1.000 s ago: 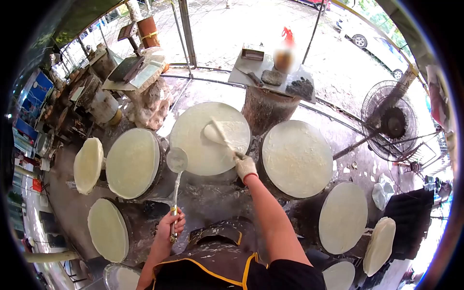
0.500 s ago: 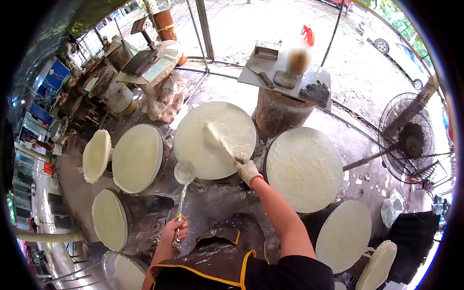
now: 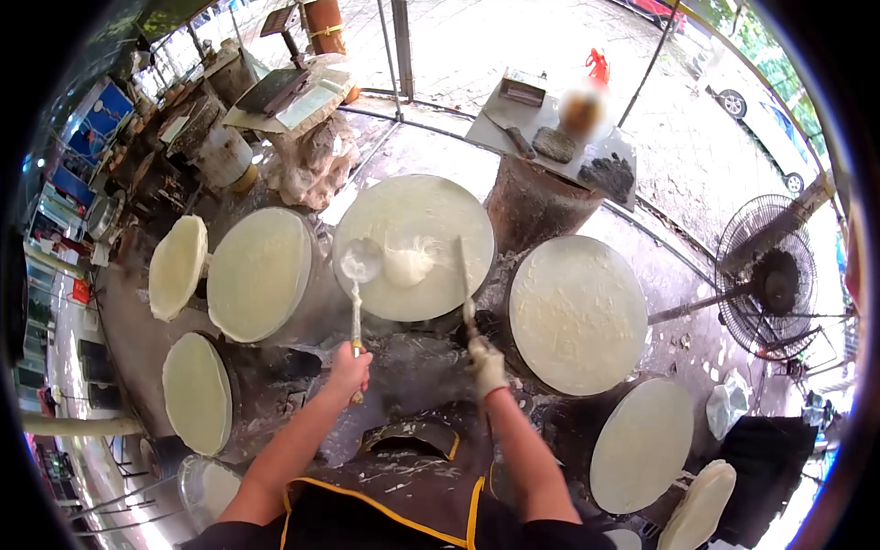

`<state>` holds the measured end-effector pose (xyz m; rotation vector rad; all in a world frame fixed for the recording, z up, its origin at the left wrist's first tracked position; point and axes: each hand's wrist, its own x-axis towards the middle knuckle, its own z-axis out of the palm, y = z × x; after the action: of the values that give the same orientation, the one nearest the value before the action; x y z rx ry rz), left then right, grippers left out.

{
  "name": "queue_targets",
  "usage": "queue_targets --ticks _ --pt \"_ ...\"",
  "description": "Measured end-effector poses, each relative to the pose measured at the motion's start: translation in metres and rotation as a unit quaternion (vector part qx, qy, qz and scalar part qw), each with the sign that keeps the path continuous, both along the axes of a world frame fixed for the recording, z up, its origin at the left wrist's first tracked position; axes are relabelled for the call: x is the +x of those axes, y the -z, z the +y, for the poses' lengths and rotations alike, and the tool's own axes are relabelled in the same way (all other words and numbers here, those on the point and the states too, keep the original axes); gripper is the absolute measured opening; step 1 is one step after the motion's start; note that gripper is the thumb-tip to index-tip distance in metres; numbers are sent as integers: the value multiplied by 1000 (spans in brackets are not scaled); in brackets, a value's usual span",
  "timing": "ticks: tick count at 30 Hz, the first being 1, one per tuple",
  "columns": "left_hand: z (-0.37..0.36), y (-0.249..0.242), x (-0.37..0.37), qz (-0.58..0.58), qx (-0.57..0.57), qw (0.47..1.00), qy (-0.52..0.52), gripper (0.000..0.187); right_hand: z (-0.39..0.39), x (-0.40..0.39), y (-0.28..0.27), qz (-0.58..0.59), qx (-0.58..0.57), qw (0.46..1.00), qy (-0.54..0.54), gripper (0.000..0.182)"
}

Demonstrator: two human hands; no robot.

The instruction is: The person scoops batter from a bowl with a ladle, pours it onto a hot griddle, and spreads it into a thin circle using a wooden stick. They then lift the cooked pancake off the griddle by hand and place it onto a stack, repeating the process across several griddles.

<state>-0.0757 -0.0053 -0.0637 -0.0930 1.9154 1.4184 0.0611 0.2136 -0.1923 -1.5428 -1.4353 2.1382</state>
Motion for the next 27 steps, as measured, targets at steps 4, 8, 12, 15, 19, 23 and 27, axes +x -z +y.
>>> queue_targets --ticks 4,8,12,15,19,23,27 --pt "30 7 21 12 19 1000 -11 14 -64 -24 -26 107 11 982 -157 25" --pt "-23 -40 -19 -279 332 901 -12 9 -21 -18 -43 112 -35 991 -57 24" --pt "-49 -91 20 -206 328 922 -21 6 3 -22 -55 107 -9 994 -31 27" --pt "-44 -102 32 -237 364 900 -46 7 2 -38 28 79 4 972 -221 30" --pt "-78 -93 56 -285 368 880 -94 8 9 -17 -38 33 -83 942 -324 32" --pt "-131 -78 88 -272 394 851 -214 9 20 -24 -15 20 7 999 -26 31" --pt "-209 -77 125 -212 393 828 -339 6 -15 -32 -23 56 272 955 -104 19"
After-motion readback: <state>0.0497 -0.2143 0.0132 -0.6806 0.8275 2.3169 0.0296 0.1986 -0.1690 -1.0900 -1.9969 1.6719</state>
